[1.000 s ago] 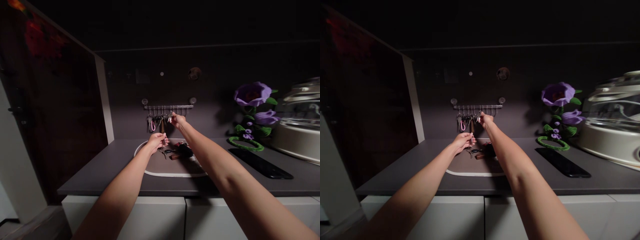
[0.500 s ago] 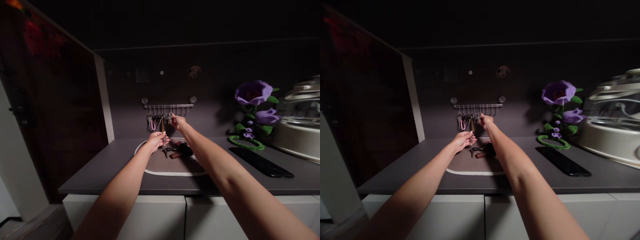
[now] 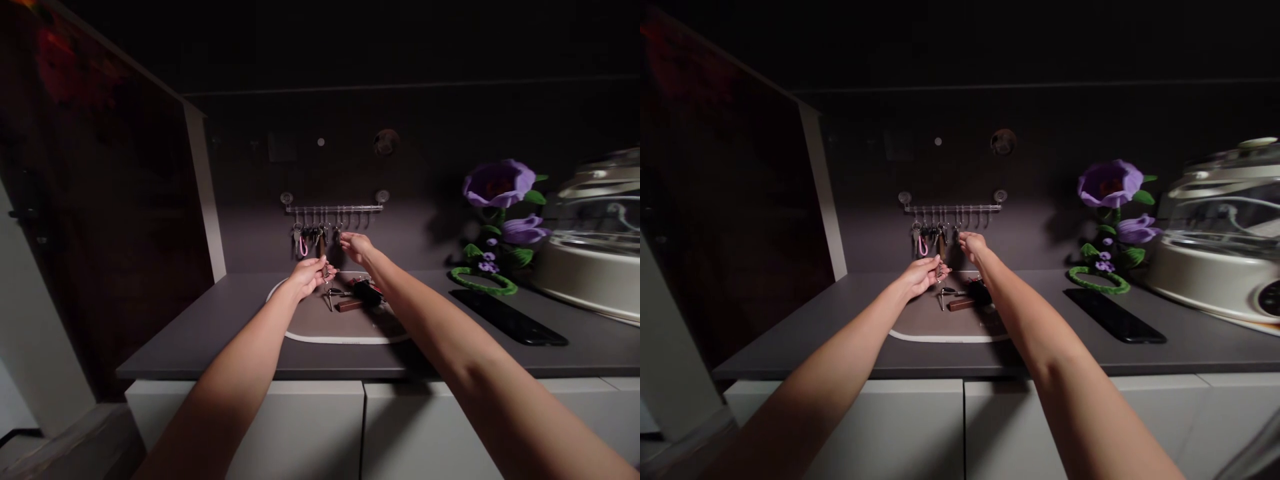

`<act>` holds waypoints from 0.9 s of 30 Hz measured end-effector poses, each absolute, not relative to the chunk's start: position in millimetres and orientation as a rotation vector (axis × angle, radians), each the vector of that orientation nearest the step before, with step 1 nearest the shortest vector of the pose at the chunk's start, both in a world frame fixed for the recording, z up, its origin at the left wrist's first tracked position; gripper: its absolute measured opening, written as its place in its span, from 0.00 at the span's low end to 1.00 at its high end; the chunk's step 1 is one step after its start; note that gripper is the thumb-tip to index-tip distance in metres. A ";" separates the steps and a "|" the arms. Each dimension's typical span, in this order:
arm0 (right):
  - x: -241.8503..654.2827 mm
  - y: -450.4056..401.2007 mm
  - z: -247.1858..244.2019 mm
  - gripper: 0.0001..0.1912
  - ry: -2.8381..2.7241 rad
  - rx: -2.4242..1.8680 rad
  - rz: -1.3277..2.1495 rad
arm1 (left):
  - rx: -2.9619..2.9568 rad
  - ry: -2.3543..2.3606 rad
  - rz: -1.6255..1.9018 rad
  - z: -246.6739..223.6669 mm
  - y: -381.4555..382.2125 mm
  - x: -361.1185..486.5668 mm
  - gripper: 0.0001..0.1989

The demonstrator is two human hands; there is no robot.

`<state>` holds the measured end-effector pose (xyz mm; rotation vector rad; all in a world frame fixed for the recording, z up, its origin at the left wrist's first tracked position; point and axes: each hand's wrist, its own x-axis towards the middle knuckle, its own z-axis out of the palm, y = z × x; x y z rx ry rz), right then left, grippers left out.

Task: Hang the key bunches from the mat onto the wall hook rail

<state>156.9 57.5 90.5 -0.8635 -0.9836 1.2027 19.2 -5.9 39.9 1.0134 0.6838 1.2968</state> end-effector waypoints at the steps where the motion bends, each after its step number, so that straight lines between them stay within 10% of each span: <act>1: 157.6 54.9 89.0 0.06 -0.982 -0.877 1.187 | 1.011 0.669 1.301 40.2 -5.7 18.8 0.07; 27: 153.1 -29.5 50.4 0.04 -1.503 -0.864 1.300 | 0.811 0.555 1.453 48.6 -0.1 11.8 0.09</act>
